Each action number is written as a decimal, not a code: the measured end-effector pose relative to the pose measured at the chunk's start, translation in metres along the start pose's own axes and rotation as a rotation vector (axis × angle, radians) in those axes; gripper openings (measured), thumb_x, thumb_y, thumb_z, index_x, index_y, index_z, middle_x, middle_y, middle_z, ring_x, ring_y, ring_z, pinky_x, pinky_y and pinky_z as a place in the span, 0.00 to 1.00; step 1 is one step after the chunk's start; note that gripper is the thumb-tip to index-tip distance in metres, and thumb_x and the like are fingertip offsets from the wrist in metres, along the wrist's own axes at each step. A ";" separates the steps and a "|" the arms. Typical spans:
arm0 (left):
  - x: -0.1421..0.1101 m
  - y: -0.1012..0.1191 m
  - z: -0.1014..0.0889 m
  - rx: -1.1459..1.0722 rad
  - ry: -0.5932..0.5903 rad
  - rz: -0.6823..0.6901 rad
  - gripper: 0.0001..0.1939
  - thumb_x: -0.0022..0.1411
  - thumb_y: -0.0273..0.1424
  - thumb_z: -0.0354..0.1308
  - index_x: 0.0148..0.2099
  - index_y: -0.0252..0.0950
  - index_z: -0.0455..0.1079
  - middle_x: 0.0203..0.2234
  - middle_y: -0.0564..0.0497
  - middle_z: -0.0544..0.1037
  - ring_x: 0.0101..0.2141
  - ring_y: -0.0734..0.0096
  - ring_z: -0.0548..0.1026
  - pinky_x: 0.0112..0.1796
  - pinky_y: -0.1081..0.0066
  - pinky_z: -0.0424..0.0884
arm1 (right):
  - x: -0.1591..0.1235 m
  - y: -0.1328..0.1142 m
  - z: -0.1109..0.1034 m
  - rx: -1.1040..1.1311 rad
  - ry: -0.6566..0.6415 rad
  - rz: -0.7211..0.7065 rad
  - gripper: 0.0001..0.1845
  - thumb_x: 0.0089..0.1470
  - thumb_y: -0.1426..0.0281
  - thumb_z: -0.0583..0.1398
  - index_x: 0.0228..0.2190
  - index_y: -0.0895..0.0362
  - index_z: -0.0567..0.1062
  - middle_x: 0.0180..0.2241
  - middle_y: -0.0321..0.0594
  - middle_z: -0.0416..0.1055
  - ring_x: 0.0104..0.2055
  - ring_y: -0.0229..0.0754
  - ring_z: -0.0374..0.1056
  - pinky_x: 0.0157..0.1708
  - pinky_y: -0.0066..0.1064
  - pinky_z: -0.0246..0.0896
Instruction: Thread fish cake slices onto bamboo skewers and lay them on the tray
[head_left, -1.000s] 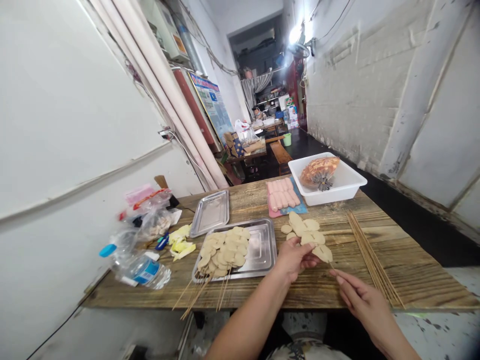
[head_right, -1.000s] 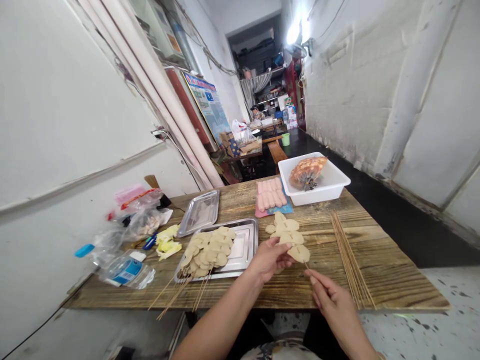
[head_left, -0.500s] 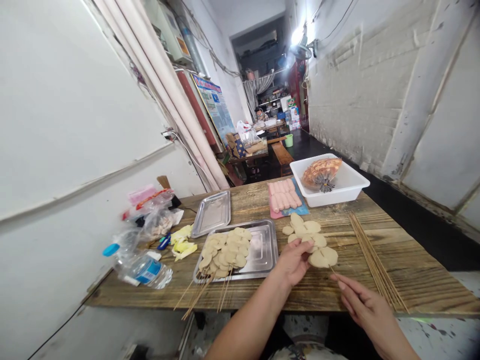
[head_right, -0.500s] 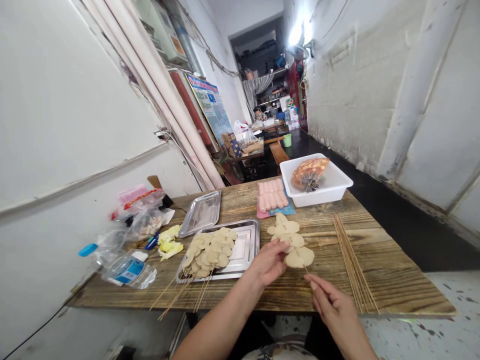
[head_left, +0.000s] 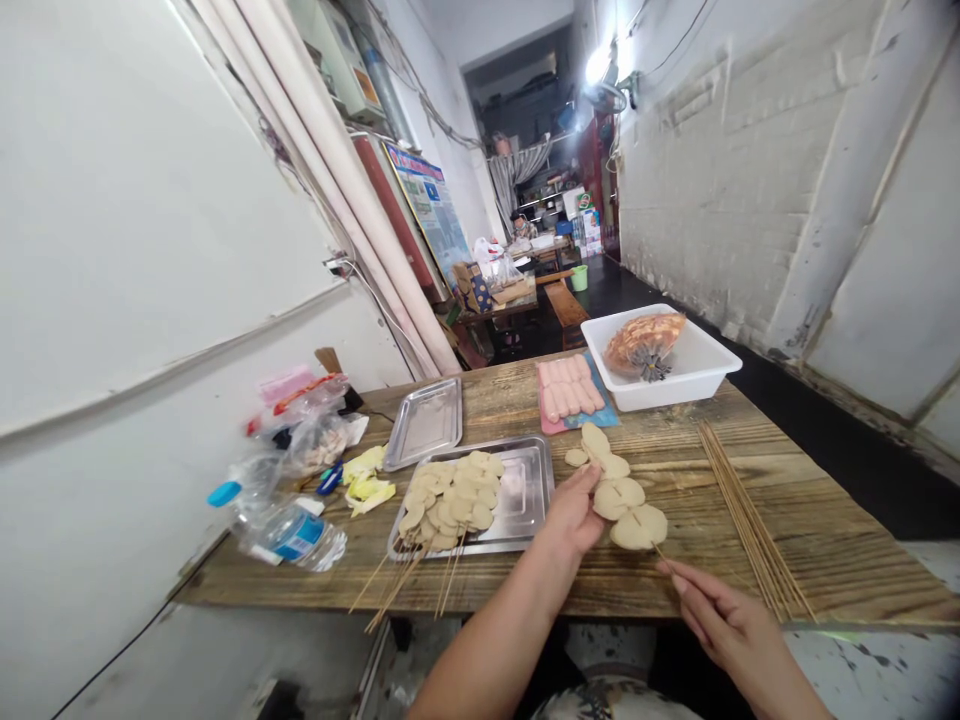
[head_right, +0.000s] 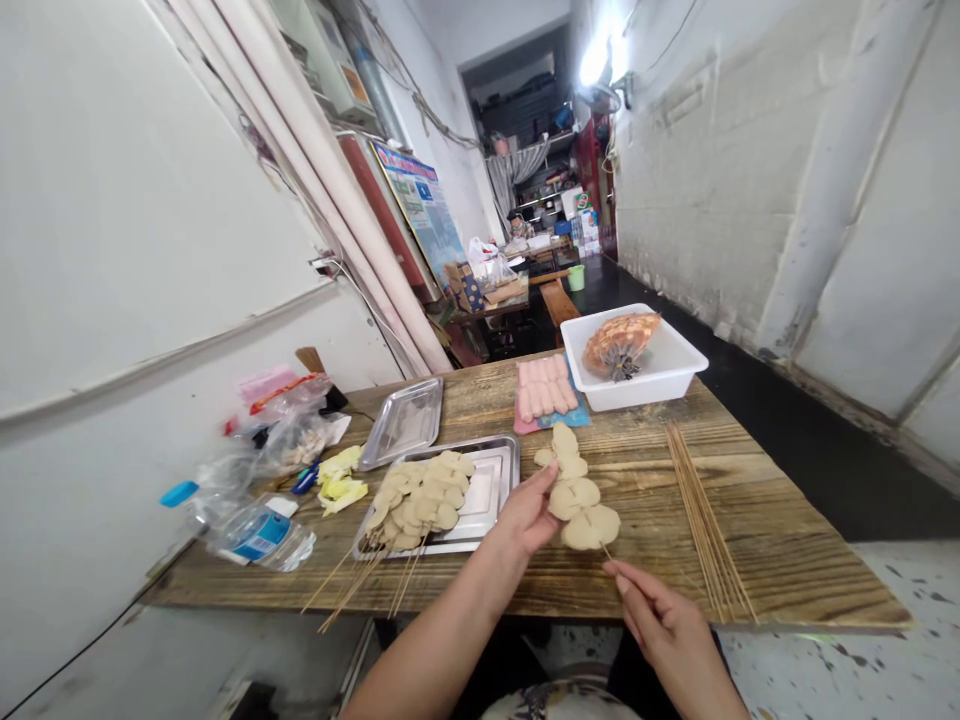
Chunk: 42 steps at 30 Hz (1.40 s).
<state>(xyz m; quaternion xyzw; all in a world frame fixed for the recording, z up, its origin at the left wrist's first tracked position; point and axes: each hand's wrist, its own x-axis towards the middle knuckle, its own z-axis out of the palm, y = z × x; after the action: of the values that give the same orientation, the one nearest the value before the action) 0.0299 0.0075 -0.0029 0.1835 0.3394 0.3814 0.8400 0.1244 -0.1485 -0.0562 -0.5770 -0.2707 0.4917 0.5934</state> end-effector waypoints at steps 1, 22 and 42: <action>0.000 -0.001 0.001 0.002 -0.002 0.006 0.09 0.52 0.24 0.58 0.38 0.28 0.67 0.31 0.45 0.75 0.30 0.72 0.74 0.38 0.69 0.70 | 0.000 0.001 0.000 0.005 -0.001 -0.004 0.21 0.42 0.58 0.63 0.37 0.58 0.78 0.23 0.36 0.69 0.21 0.32 0.54 0.19 0.22 0.51; 0.027 0.033 0.007 0.489 0.033 0.368 0.12 0.53 0.30 0.56 0.40 0.30 0.70 0.35 0.42 0.76 0.36 0.70 0.73 0.40 0.69 0.68 | -0.007 -0.014 -0.024 -0.029 0.184 0.002 0.21 0.39 0.58 0.64 0.36 0.55 0.79 0.28 0.38 0.75 0.19 0.31 0.59 0.16 0.20 0.57; 0.122 0.040 0.004 1.713 0.384 0.353 0.11 0.46 0.38 0.59 0.31 0.37 0.72 0.36 0.46 0.76 0.39 0.62 0.72 0.40 0.67 0.65 | -0.010 -0.018 -0.039 0.095 0.262 0.106 0.21 0.34 0.57 0.67 0.33 0.52 0.79 0.33 0.35 0.77 0.28 0.33 0.69 0.25 0.15 0.63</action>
<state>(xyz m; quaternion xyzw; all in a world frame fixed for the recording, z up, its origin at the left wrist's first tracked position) 0.0706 0.1261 -0.0295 0.7303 0.6092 0.1451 0.2728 0.1601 -0.1711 -0.0434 -0.6210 -0.1368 0.4550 0.6234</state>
